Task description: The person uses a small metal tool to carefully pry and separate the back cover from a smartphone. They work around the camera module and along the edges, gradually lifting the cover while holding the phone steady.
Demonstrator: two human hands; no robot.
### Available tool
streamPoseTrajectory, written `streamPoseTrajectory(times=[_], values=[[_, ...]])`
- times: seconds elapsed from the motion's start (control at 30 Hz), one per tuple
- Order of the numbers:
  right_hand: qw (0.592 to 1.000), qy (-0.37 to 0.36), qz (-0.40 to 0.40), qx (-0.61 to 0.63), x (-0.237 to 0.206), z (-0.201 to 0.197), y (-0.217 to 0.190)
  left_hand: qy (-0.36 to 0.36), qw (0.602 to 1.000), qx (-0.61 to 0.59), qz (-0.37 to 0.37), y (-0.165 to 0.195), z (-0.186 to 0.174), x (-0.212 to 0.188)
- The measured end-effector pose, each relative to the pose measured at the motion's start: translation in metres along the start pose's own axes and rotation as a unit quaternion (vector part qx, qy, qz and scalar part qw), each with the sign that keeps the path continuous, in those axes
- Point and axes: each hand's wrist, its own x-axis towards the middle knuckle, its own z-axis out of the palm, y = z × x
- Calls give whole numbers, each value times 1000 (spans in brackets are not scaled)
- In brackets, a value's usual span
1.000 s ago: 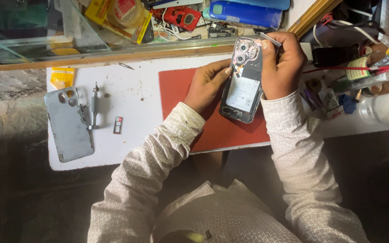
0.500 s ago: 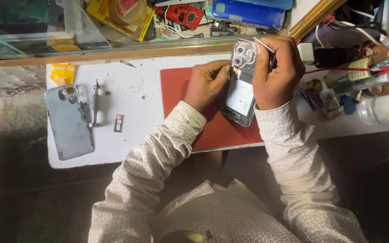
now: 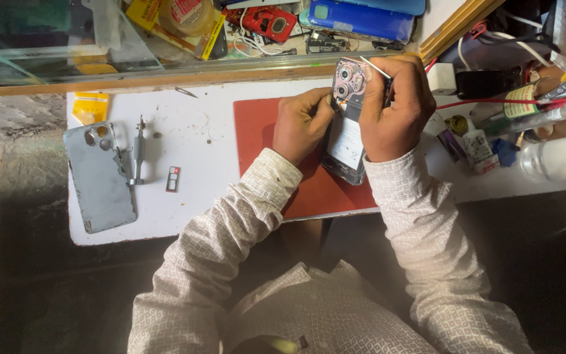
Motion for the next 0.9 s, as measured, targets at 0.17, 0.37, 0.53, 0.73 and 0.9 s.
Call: streamPoseTrajectory(times=[0.17,0.37,0.53,0.73,0.9], values=[[996,9,59,62,-7,2,27,-48,965,-225,-124,-19,5,4],[966,34,124,226,-22,11,72,-107,895,-355,-248,-26,-1,6],[955,51,153,247,-32,14,85,-130,882,-381,-245,-30,0,4],[970,61,120,203,-25,6,72,-150,926,-298,-175,-37,-1,5],[979,64,98,170,-18,-1,53,-151,934,-278,-168,-28,2,1]])
